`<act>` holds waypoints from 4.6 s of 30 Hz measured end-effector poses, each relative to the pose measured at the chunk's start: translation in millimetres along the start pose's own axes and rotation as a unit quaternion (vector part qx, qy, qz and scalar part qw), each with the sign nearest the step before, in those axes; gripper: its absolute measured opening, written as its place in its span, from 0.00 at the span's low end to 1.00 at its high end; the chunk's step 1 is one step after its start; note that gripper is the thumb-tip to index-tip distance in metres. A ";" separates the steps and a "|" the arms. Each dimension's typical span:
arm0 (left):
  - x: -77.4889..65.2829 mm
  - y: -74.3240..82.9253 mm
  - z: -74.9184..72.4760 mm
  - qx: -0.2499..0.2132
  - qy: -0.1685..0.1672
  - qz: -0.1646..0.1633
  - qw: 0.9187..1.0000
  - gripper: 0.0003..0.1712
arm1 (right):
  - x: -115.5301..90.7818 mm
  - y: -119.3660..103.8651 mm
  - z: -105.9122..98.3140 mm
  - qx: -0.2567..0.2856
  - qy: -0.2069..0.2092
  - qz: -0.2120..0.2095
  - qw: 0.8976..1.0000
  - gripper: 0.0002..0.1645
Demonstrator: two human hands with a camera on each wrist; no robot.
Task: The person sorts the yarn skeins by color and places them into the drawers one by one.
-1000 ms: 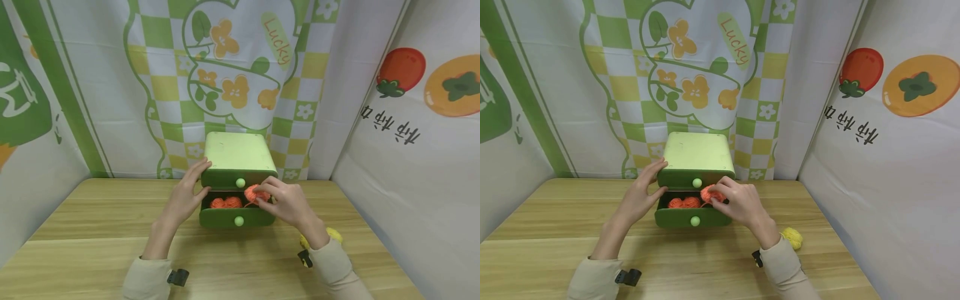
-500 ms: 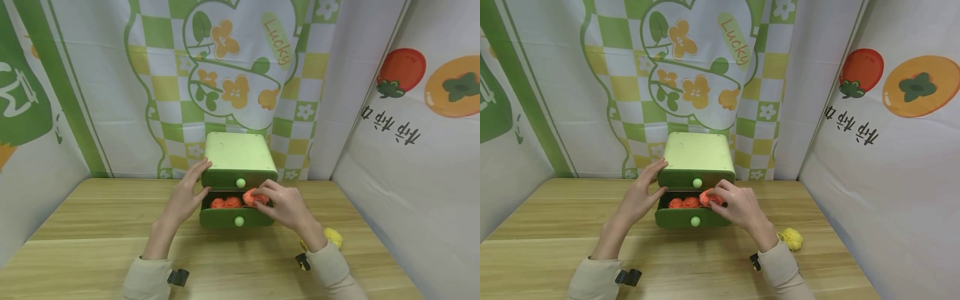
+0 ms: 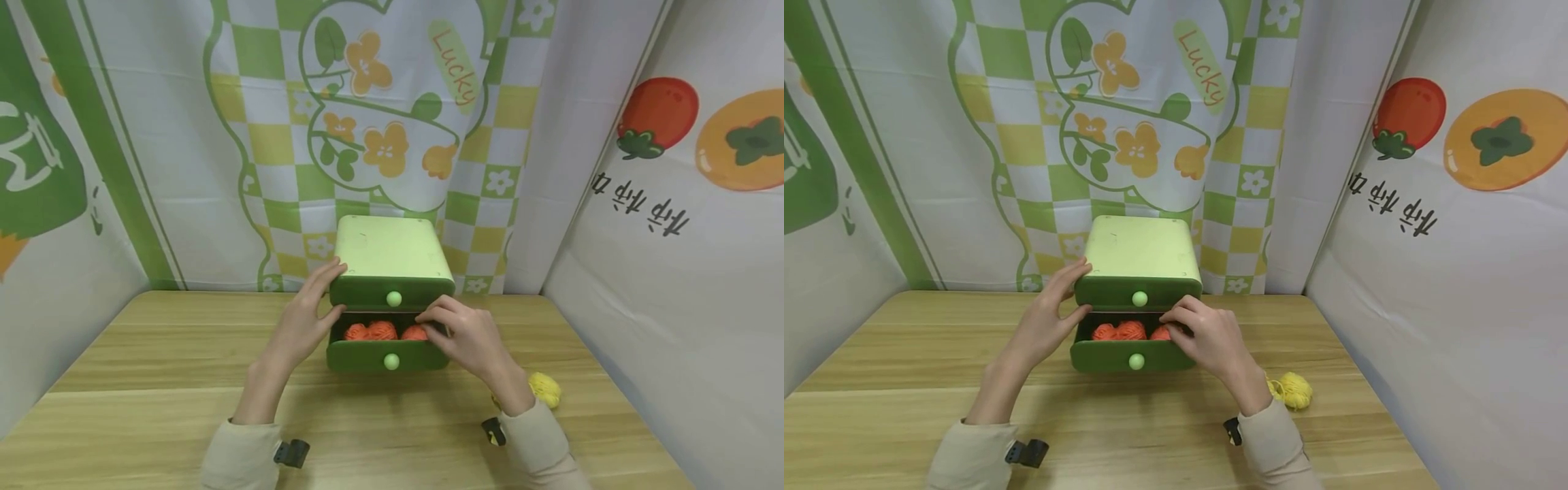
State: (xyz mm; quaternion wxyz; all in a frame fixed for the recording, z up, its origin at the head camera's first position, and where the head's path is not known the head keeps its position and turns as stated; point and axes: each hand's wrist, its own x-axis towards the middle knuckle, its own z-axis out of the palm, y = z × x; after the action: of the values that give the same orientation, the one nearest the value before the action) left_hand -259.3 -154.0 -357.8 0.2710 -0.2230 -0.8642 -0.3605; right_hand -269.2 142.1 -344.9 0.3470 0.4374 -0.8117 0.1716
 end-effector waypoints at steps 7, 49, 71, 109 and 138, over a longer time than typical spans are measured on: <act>0.0 0.8 0.0 0.000 -0.003 -0.005 1.000 0.43 | -2.6 -7.8 -4.3 0.006 0.018 -0.004 1.000 0.07; 0.0 0.0 -0.9 0.004 -0.003 -0.005 1.000 0.43 | -11.2 -32.9 22.7 0.009 -0.112 -0.087 0.990 0.15; -0.7 -0.9 -0.8 0.003 -0.002 0.000 1.000 0.43 | -13.5 -27.5 33.4 -0.039 -0.071 -0.075 0.994 0.13; 0.1 1.1 0.6 0.003 0.008 0.010 1.000 0.42 | -19.7 -24.0 58.7 -0.038 -0.069 0.122 0.989 0.26; -0.5 -0.9 -0.1 0.005 0.002 0.011 1.000 0.50 | -31.7 -17.5 71.0 -0.066 -0.174 0.059 0.981 0.18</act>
State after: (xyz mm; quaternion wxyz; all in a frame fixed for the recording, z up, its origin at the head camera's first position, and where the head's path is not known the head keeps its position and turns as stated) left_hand -259.4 -154.7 -358.5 0.2781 -0.2302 -0.8629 -0.3536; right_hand -272.1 109.7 -417.7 0.2178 0.3884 -0.8934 0.0590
